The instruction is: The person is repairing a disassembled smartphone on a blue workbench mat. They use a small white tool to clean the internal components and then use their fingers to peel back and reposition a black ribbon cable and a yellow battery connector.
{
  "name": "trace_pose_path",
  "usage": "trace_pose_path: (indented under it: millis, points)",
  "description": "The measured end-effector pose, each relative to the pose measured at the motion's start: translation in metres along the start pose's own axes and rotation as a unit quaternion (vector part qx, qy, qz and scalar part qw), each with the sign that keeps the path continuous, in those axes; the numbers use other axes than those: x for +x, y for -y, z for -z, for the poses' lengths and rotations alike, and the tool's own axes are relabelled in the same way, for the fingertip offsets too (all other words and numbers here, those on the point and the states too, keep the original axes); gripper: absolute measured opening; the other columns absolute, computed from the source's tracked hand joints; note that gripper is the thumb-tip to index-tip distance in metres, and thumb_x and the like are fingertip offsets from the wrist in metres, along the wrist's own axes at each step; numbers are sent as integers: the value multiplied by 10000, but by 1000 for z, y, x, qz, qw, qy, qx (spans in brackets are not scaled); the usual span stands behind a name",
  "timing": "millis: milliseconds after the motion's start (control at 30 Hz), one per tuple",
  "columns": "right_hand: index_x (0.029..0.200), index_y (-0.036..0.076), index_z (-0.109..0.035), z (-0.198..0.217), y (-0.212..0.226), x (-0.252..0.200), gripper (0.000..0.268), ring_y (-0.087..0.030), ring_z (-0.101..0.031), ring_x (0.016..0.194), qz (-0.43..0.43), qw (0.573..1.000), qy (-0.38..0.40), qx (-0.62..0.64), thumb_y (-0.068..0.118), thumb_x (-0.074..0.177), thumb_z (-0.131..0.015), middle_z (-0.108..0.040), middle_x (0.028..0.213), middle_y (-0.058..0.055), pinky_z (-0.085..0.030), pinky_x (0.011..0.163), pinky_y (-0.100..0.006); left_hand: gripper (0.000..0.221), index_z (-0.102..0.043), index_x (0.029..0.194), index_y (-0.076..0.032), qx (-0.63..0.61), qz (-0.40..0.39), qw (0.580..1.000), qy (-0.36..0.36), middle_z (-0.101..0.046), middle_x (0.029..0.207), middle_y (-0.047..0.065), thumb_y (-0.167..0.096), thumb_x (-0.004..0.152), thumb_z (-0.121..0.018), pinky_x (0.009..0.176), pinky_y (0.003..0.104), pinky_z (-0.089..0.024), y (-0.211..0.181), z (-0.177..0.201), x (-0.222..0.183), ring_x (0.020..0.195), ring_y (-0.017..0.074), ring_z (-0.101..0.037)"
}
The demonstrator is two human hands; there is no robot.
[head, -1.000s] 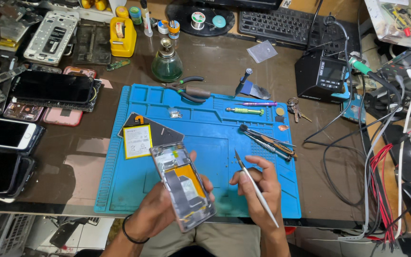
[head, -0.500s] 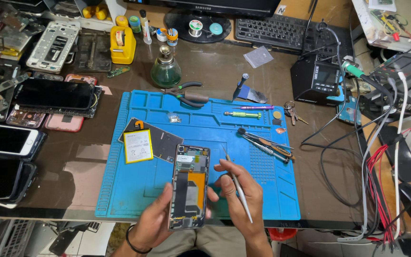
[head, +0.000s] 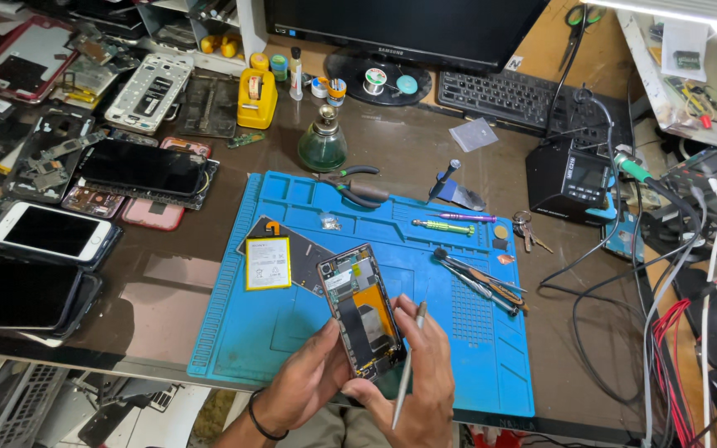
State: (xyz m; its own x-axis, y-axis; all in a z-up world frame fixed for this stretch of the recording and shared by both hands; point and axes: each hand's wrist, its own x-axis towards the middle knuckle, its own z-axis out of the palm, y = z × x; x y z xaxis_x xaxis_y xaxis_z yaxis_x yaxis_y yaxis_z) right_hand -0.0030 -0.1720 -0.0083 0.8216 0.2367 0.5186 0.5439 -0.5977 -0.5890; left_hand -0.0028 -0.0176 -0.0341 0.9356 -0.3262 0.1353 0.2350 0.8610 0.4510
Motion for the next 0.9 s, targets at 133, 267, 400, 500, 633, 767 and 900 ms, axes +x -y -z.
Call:
trace_pose_path:
  millis: [133, 267, 400, 500, 633, 767, 900]
  points:
    - [1462, 78, -494, 0, 0, 4, 858, -331, -560, 1399, 1, 1000, 3, -12, 438, 779, -869, -566, 1524, -129, -477, 1150, -453, 712, -312, 1576, 0, 40, -3, 999, 21, -408, 1614, 141, -505, 1075, -304, 1254, 382, -306, 2, 1, -1, 1490, 233, -394]
    - [1421, 90, -530, 8, -6, 5, 721, -347, -554, 1368, -3, 1000, 30, 5, 305, 810, -847, -592, 1485, -151, -453, 1154, -486, 772, -315, 1590, -66, 79, 39, 996, -20, -415, 1624, 73, -582, 1017, -288, 1194, 320, -369, 7, 6, -5, 1484, 167, -398]
    - [1418, 100, -517, 28, -29, 12, 666, -386, -550, 1409, 42, 994, 92, 32, 240, 837, -812, -552, 1517, -197, -489, 1114, -529, 888, -360, 1587, -89, 30, 62, 996, -48, -536, 1536, 131, -686, 949, -201, 1039, 445, -498, 6, 17, -1, 1350, 259, -547]
    - [1401, 76, -519, 53, -35, 33, 616, -386, -604, 1345, 134, 982, 127, 43, 170, 863, -804, -584, 1470, -235, -511, 1110, -485, 1101, -561, 1406, 129, -27, 181, 969, -167, -640, 1365, 324, -763, 866, -206, 949, 707, -530, -43, -12, 18, 1209, 501, -629]
    - [1413, 103, -530, 77, -37, 52, 614, -361, -554, 1349, 138, 962, 234, 9, 212, 873, -801, -590, 1483, -163, -489, 1076, -485, 1013, -634, 1378, 50, 62, 315, 928, -187, -713, 1254, 260, -764, 869, -315, 735, 675, -570, -71, 5, 48, 1032, 422, -701]
    - [1404, 77, -531, 88, -31, 77, 544, -379, -576, 1349, 236, 933, 270, -30, 213, 919, -737, -564, 1505, -154, -497, 1101, -491, 736, -676, 1266, -7, 127, 422, 897, -14, -750, 1100, 216, -654, 990, -457, 637, 445, -625, -80, 18, 84, 909, 410, -717]
    - [1410, 95, -530, 99, -38, 93, 551, -372, -530, 1401, 258, 920, 284, -75, 259, 917, -711, -564, 1518, -123, -405, 1179, -542, 704, -427, 1557, -23, 57, 467, 856, 215, -583, 1410, 315, -560, 1106, -360, 868, 524, -617, -75, 29, 109, 1050, 572, -661]
